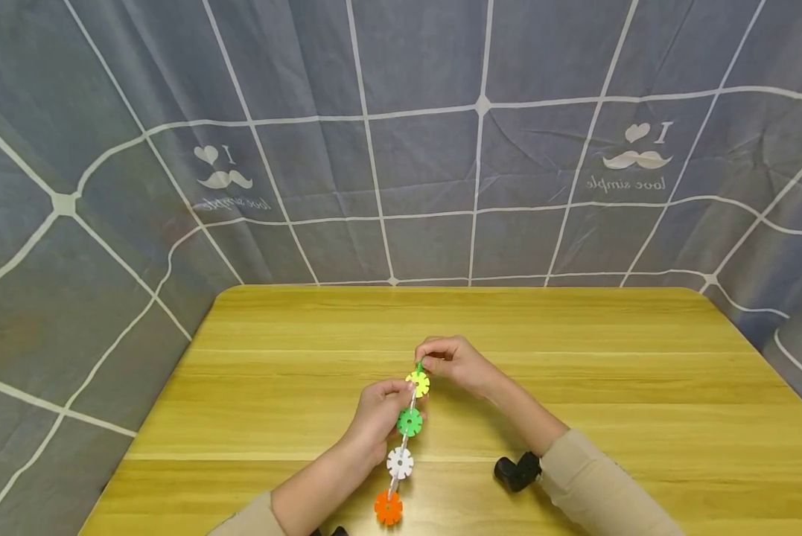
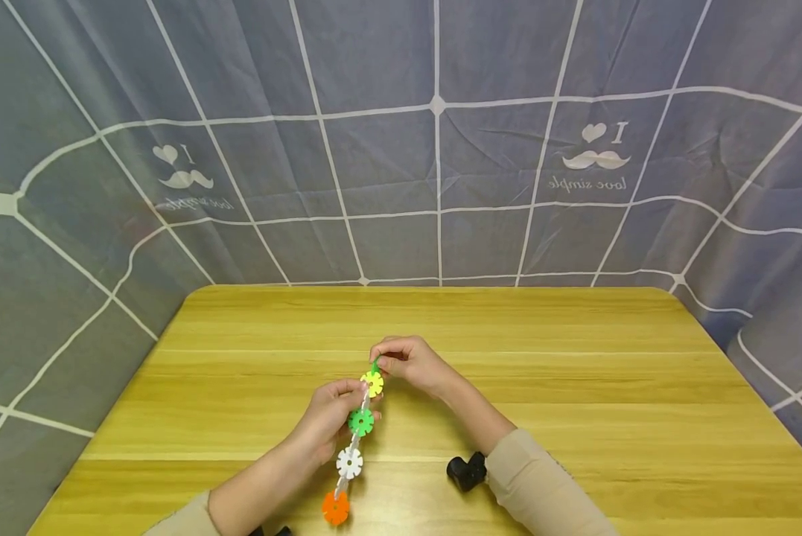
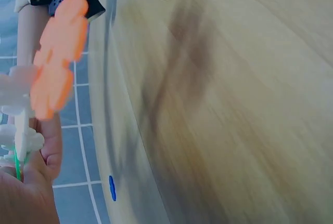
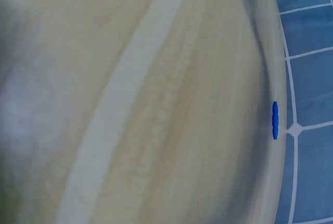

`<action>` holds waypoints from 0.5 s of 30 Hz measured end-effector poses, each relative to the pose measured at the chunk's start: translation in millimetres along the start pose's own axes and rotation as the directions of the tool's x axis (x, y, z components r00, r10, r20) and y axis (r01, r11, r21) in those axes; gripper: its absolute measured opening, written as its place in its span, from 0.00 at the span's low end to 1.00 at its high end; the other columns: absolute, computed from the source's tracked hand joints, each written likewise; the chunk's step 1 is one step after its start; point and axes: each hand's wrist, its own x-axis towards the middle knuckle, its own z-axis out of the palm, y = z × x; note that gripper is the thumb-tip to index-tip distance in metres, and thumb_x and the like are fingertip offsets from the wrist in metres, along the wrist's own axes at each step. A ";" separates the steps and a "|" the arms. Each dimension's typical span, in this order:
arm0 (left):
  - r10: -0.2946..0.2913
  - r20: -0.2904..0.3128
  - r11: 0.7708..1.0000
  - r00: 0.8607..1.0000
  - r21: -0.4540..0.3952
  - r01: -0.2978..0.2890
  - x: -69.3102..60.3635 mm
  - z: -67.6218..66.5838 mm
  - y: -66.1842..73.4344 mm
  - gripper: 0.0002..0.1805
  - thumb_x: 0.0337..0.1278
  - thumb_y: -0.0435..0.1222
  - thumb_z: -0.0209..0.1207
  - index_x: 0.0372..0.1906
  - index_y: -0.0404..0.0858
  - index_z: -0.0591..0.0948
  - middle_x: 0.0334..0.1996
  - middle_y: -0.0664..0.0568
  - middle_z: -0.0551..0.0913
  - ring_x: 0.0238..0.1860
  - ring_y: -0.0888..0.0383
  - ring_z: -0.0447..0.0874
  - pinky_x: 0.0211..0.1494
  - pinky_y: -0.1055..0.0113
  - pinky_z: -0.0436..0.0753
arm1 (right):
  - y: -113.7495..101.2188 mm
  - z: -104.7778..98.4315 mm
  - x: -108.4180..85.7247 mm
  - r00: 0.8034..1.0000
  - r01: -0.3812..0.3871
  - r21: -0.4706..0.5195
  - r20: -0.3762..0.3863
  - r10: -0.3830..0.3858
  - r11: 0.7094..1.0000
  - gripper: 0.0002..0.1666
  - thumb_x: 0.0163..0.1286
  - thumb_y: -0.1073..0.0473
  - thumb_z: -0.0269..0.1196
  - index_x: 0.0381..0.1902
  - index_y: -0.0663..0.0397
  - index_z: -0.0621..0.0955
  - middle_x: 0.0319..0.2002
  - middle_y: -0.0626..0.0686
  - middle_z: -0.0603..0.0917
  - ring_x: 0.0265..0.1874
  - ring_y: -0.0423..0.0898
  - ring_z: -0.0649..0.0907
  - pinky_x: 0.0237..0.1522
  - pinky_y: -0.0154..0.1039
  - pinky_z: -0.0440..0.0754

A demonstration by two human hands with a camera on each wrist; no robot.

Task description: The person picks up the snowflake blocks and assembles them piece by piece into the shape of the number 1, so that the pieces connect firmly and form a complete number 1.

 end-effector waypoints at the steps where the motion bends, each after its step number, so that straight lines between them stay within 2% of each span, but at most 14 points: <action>1: 0.004 0.000 1.000 1.000 -0.002 -0.004 0.3 0.4 0.1 0.10 0.65 0.29 0.51 0.43 0.24 0.75 0.40 0.36 0.81 0.25 0.60 0.83 0.30 0.72 0.82 | -0.5 -0.5 0.3 1.000 0.009 0.002 0.002 -0.009 1.000 0.14 0.67 0.69 0.56 0.37 0.83 0.72 0.33 0.46 0.78 0.32 0.39 0.75 0.35 0.31 0.78; 3: 0.012 -0.006 1.000 1.000 -0.002 -0.012 0.8 1.0 0.3 0.09 0.65 0.29 0.51 0.42 0.24 0.75 0.39 0.36 0.82 0.24 0.60 0.83 0.28 0.73 0.82 | -1.3 -1.7 0.7 1.000 0.022 0.001 0.005 -0.022 1.000 0.11 0.66 0.68 0.57 0.35 0.77 0.76 0.33 0.46 0.78 0.32 0.39 0.75 0.35 0.30 0.78; 5: 0.024 -0.009 1.000 1.000 -0.001 -0.024 0.7 2.0 0.4 0.09 0.65 0.29 0.51 0.40 0.24 0.75 0.37 0.38 0.83 0.23 0.60 0.83 0.27 0.73 0.82 | -1.4 -3.1 0.8 0.999 0.035 0.004 0.016 -0.035 0.999 0.06 0.66 0.68 0.57 0.34 0.66 0.80 0.34 0.46 0.78 0.32 0.39 0.75 0.35 0.30 0.78; 8: 0.033 -0.001 0.999 0.999 -0.002 -0.033 -0.1 4.4 0.4 0.08 0.65 0.30 0.51 0.38 0.25 0.75 0.34 0.41 0.84 0.23 0.59 0.83 0.27 0.73 0.81 | -2.4 -5.5 -0.5 0.997 0.063 0.003 0.041 -0.064 0.998 0.13 0.67 0.69 0.56 0.34 0.46 0.83 0.34 0.46 0.79 0.32 0.39 0.75 0.34 0.31 0.77; 9: 0.035 0.004 0.999 0.999 -0.002 -0.035 -0.4 5.2 0.4 0.08 0.65 0.30 0.51 0.37 0.26 0.75 0.34 0.42 0.84 0.24 0.59 0.83 0.27 0.73 0.81 | -2.8 -6.4 -1.1 0.996 0.075 0.002 0.050 -0.075 0.997 0.15 0.67 0.69 0.56 0.34 0.42 0.83 0.34 0.45 0.79 0.32 0.39 0.74 0.34 0.30 0.76; 12: 0.026 0.009 1.000 1.000 0.001 -0.026 -2.2 7.5 0.6 0.07 0.65 0.30 0.51 0.36 0.27 0.75 0.34 0.43 0.84 0.24 0.59 0.83 0.26 0.73 0.81 | -4.6 -8.5 -2.6 0.992 0.098 -0.001 0.073 -0.098 0.995 0.15 0.66 0.68 0.57 0.35 0.41 0.84 0.34 0.44 0.79 0.32 0.39 0.75 0.34 0.31 0.76; 15: 0.014 0.008 1.000 1.000 0.004 -0.014 -4.2 8.7 0.7 0.07 0.65 0.30 0.51 0.36 0.27 0.75 0.35 0.42 0.84 0.24 0.58 0.83 0.27 0.72 0.82 | -6.0 -9.8 -3.5 0.990 0.103 -0.008 0.098 -0.101 0.995 0.08 0.65 0.68 0.57 0.34 0.57 0.84 0.34 0.44 0.79 0.33 0.39 0.75 0.34 0.30 0.76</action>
